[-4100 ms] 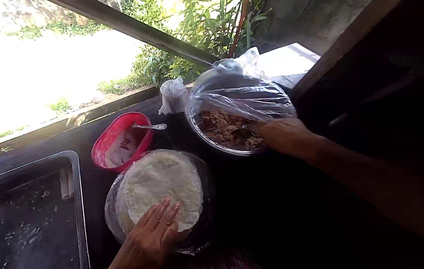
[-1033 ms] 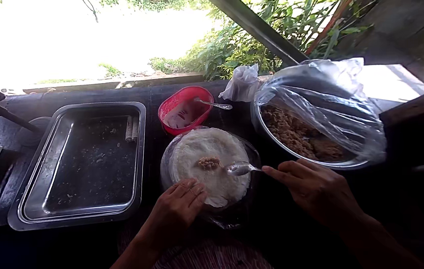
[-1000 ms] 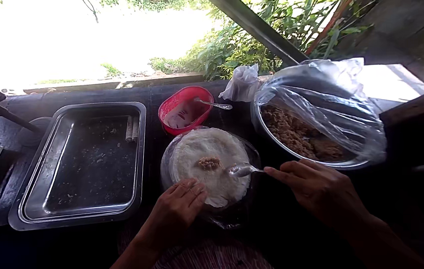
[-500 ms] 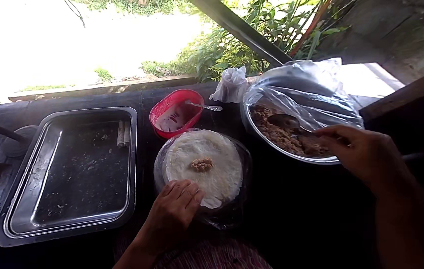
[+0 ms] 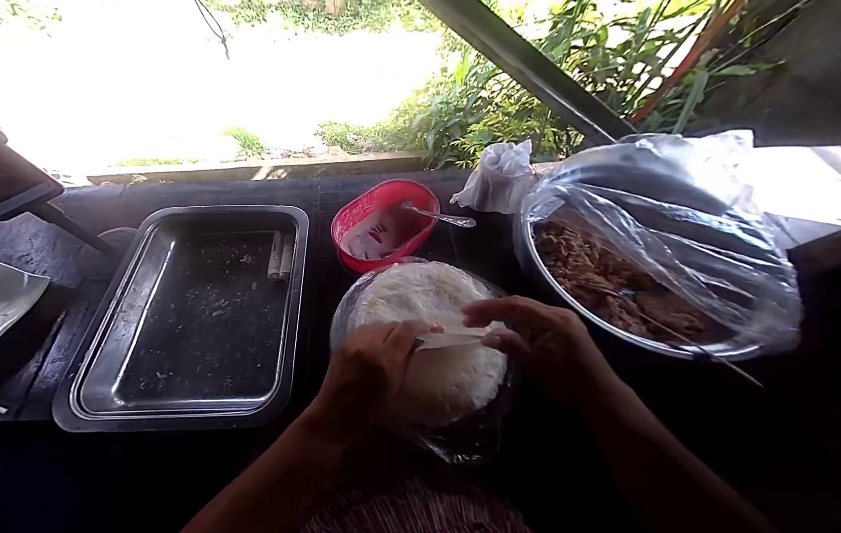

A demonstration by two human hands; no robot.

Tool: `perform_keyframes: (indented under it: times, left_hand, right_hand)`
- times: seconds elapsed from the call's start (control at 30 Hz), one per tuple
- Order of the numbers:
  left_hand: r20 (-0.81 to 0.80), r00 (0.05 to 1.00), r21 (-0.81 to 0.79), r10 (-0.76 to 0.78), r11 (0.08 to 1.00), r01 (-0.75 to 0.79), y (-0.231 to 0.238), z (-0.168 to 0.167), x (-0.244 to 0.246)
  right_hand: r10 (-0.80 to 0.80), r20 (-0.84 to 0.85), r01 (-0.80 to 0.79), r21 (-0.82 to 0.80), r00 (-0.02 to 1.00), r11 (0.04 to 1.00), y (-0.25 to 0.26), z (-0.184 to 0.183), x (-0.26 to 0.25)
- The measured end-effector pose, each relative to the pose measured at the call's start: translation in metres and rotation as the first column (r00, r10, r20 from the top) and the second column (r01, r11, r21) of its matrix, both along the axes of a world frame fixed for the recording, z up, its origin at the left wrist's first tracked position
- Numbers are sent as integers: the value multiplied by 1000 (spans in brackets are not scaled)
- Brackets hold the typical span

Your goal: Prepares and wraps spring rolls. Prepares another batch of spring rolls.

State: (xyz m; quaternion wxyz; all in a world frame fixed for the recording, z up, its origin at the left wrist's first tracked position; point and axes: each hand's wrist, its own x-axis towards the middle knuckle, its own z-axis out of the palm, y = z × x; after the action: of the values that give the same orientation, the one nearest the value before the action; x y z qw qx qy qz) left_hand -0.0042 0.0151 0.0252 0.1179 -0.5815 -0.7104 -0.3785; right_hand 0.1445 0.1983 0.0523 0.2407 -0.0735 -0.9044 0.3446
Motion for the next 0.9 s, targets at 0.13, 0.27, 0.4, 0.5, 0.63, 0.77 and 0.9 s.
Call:
perform_keyframes:
  times: [0.13, 0.27, 0.4, 0.5, 0.63, 0.77, 0.9]
  left_hand:
    - [1, 995, -87, 104, 991, -104, 30, 6, -28]
    - [-19, 995, -218, 103, 970, -104, 52, 0, -50]
    - [52, 999, -411, -1, 911, 22, 52, 0, -59]
    - [97, 995, -504, -9, 862, 57, 48, 7, -55]
    - [57, 998, -458, 3, 889, 23, 43, 10, -46]
    - [-84, 996, -270, -7, 963, -16, 39, 7, -37]
    - [69, 994, -454, -84, 885, 106, 26, 17, -30]
  right_hand:
    - [-105, 33, 102, 93, 994, 990, -2, -18, -45]
    - [-190, 173, 169, 131, 966, 977, 11, -27, -67]
    - [-181, 211, 154, 140, 961, 978, 14, -34, -65]
    - [-139, 220, 115, 116, 966, 987, 15, -34, -58]
    - [-97, 169, 73, 145, 981, 987, 14, -27, -48]
    - [-37, 3, 34, 343, 999, 939, -2, -26, -45]
    - [29, 54, -47, 383, 998, 923, -19, -31, -41]
